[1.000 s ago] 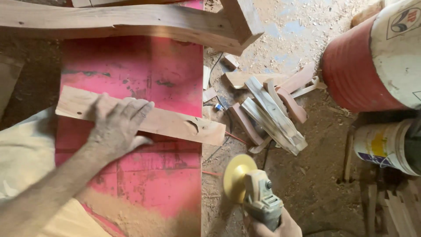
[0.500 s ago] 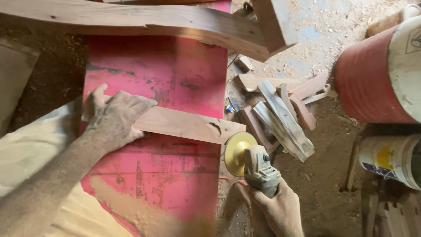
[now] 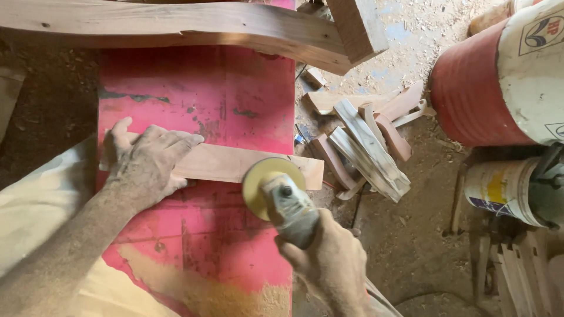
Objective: Sand and shape wooden furniture components using a handheld angle grinder with a sanding disc.
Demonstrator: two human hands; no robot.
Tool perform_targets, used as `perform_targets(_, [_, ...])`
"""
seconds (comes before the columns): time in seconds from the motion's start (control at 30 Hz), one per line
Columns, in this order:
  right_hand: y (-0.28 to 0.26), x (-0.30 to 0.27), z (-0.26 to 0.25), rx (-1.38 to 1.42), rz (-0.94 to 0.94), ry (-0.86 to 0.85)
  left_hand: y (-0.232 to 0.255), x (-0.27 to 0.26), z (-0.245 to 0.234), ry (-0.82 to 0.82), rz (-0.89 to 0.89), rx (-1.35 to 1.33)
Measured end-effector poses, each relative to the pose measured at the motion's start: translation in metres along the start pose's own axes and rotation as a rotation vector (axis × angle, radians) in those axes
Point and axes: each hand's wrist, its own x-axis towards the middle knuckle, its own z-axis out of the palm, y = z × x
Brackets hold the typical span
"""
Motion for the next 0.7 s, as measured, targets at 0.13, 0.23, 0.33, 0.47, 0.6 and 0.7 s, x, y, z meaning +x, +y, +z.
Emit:
perform_targets(0.13, [0.037,0.006,0.003,0.069,0.122,0.199,-0.001,0.002,0.001,0.019,0.007,0.0])
perform_targets(0.23, [0.077,0.022,0.014,0.24,0.16,0.252,0.001,0.003,-0.001,0.014,-0.001,0.003])
perform_targets(0.33, [0.082,0.026,0.013,0.403,0.141,0.286,0.0,0.004,-0.002,0.011,-0.004,0.008])
perform_targets(0.47, [0.04,0.016,0.0,0.184,0.174,0.282,-0.004,0.004,-0.004,-0.021,0.018,0.004])
perform_targets(0.6, [-0.019,0.004,-0.014,-0.041,0.115,0.22,-0.009,0.006,-0.007,-0.001,0.041,-0.035])
perform_targets(0.7, [-0.046,0.003,-0.011,-0.065,0.104,0.104,-0.011,0.007,-0.012,-0.024,0.057,-0.121])
